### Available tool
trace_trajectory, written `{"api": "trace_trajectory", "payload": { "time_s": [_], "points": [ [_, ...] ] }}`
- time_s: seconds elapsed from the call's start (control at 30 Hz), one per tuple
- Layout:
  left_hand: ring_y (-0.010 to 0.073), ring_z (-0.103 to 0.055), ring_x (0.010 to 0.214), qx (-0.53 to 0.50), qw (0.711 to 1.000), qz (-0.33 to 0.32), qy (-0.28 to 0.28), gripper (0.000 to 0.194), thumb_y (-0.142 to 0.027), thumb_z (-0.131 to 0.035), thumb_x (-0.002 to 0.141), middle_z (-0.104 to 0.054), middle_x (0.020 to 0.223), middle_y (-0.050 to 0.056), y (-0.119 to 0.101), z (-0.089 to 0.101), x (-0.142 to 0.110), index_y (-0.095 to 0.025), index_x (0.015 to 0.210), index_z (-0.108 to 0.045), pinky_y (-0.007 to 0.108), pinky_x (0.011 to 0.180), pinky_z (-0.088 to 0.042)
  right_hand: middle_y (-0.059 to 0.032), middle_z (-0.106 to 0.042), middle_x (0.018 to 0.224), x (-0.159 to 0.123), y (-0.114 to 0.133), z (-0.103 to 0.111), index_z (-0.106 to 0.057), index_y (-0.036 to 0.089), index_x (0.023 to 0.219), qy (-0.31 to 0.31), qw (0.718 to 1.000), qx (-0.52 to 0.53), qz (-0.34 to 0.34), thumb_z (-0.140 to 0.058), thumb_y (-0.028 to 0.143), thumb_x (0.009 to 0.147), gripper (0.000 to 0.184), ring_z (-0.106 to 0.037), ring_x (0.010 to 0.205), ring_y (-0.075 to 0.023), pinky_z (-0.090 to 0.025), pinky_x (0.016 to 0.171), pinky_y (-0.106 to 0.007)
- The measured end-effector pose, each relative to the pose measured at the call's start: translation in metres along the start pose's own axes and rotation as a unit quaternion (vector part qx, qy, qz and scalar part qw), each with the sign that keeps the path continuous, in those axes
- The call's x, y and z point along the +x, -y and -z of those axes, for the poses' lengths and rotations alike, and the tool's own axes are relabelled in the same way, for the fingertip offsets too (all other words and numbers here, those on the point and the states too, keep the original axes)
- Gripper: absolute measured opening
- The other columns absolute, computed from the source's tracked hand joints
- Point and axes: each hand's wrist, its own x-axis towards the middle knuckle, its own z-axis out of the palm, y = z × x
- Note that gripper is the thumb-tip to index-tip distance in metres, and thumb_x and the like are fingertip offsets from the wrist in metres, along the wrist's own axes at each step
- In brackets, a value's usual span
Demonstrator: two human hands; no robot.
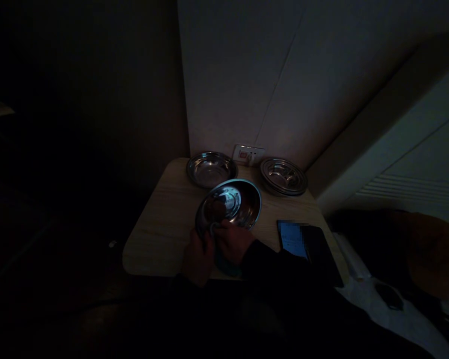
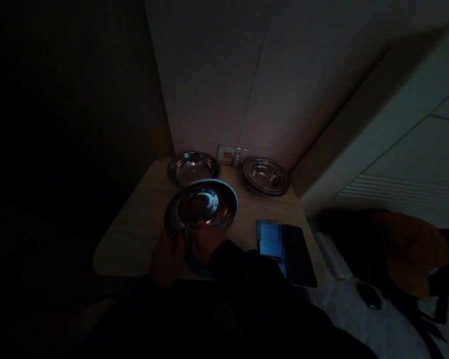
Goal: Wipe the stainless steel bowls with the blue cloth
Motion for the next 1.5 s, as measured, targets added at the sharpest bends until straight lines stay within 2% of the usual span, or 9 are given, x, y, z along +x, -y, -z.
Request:
{"api": "trace_trajectory", "payload": {
  "time_s": [0.17, 0.27, 0.4, 0.63, 0.87, 1.07, 1.13, 1.27, 1.5],
  "points": [
    [0.0149, -0.059, 0.053, 0.014, 1.0, 0.006, -0.005, 0.015, -0.026, -0.043, 0.082, -0.061, 0.061, 0.003, -0.002, -0.002, -0.001, -0.016, 0.089, -0.05, 0.022, 0.046, -0.035, -0.0131, -0.056, 0.097, -0.009, -0.024, 0.008, -0.061, 0.013, 0.092, 0.018, 0.995, -0.091, -0.031, -0.036, 0.013, 0.084, 0.026, -0.057, 0.087, -0.0248, -0.043, 0.071, -0.039],
    [0.0153, -0.06, 0.055, 0.004, 1.0, -0.023, -0.004, 0.017, -0.027, -0.042, 0.082, -0.062, 0.064, 0.004, -0.001, -0.003, 0.0, -0.016, 0.092, -0.05, 0.022, 0.047, -0.035, -0.0125, -0.057, 0.094, -0.008, -0.017, 0.005, -0.063, 0.013, 0.089, 0.021, 0.995, -0.087, -0.035, -0.037, 0.017, 0.085, 0.027, -0.059, 0.082, -0.0226, -0.044, 0.067, -0.035],
    [0.0154, -0.058, 0.051, 0.011, 1.0, 0.006, 0.011, 0.018, -0.029, -0.041, 0.082, -0.061, 0.059, 0.003, 0.0, -0.001, 0.0, -0.016, 0.092, -0.049, 0.022, 0.045, -0.034, -0.0075, -0.056, 0.1, -0.009, -0.003, 0.001, -0.058, 0.02, 0.103, 0.019, 0.997, -0.07, -0.011, -0.036, 0.025, 0.087, 0.027, -0.059, 0.077, -0.0162, -0.045, 0.061, -0.027],
    [0.0154, -0.057, 0.051, 0.048, 0.999, -0.011, -0.022, 0.017, -0.028, -0.043, 0.081, -0.061, 0.061, 0.004, -0.004, -0.007, -0.004, -0.016, 0.089, -0.052, 0.022, 0.045, -0.03, -0.0176, -0.056, 0.099, -0.017, -0.035, 0.014, -0.065, 0.01, 0.088, 0.02, 0.99, -0.131, -0.056, -0.036, 0.01, 0.083, 0.029, -0.055, 0.092, -0.0277, -0.042, 0.074, -0.042],
    [0.0145, -0.056, 0.049, 0.045, 0.998, -0.029, -0.024, 0.02, -0.025, -0.043, 0.081, -0.061, 0.06, 0.004, -0.004, -0.008, -0.001, -0.013, 0.093, -0.054, 0.022, 0.043, -0.029, -0.0075, -0.057, 0.104, -0.013, -0.006, -0.001, -0.058, 0.021, 0.102, 0.029, 0.997, -0.058, -0.04, -0.035, 0.026, 0.088, 0.028, -0.06, 0.08, -0.0166, -0.045, 0.062, -0.027],
    [0.0135, -0.055, 0.048, 0.039, 0.999, -0.021, -0.032, 0.018, -0.025, -0.045, 0.08, -0.06, 0.057, 0.002, -0.008, -0.008, -0.003, -0.014, 0.091, -0.055, 0.021, 0.044, -0.03, -0.0169, -0.054, 0.109, -0.017, -0.032, 0.016, -0.062, 0.013, 0.097, 0.034, 0.989, -0.106, -0.097, -0.034, 0.012, 0.085, 0.031, -0.055, 0.096, -0.0264, -0.042, 0.076, -0.042],
    [0.013, -0.054, 0.047, 0.041, 0.998, -0.025, -0.031, 0.02, -0.025, -0.045, 0.081, -0.059, 0.056, 0.002, -0.008, -0.009, -0.003, -0.015, 0.095, -0.055, 0.021, 0.043, -0.028, -0.017, -0.055, 0.106, -0.015, -0.029, 0.014, -0.064, 0.013, 0.093, 0.041, 0.988, -0.104, -0.102, -0.035, 0.013, 0.085, 0.03, -0.057, 0.093, -0.0256, -0.044, 0.073, -0.04],
    [0.0127, -0.054, 0.046, 0.049, 0.998, -0.025, -0.023, 0.021, -0.025, -0.043, 0.082, -0.06, 0.057, 0.003, -0.004, -0.009, -0.004, -0.014, 0.095, -0.055, 0.021, 0.043, -0.027, -0.0086, -0.058, 0.1, -0.015, -0.016, 0.008, -0.062, 0.021, 0.098, 0.052, 0.993, -0.075, -0.082, -0.037, 0.025, 0.086, 0.027, -0.061, 0.078, -0.0174, -0.046, 0.064, -0.03],
    [0.0153, -0.057, 0.05, 0.084, 0.995, -0.045, -0.029, 0.023, -0.026, -0.043, 0.082, -0.064, 0.062, 0.006, -0.011, -0.009, -0.006, -0.013, 0.096, -0.056, 0.023, 0.044, -0.03, -0.0168, -0.056, 0.104, -0.017, -0.03, 0.017, -0.062, 0.013, 0.095, 0.04, 0.988, -0.081, -0.127, -0.034, 0.017, 0.085, 0.03, -0.059, 0.091, -0.0256, -0.044, 0.074, -0.04]
  ]
}}
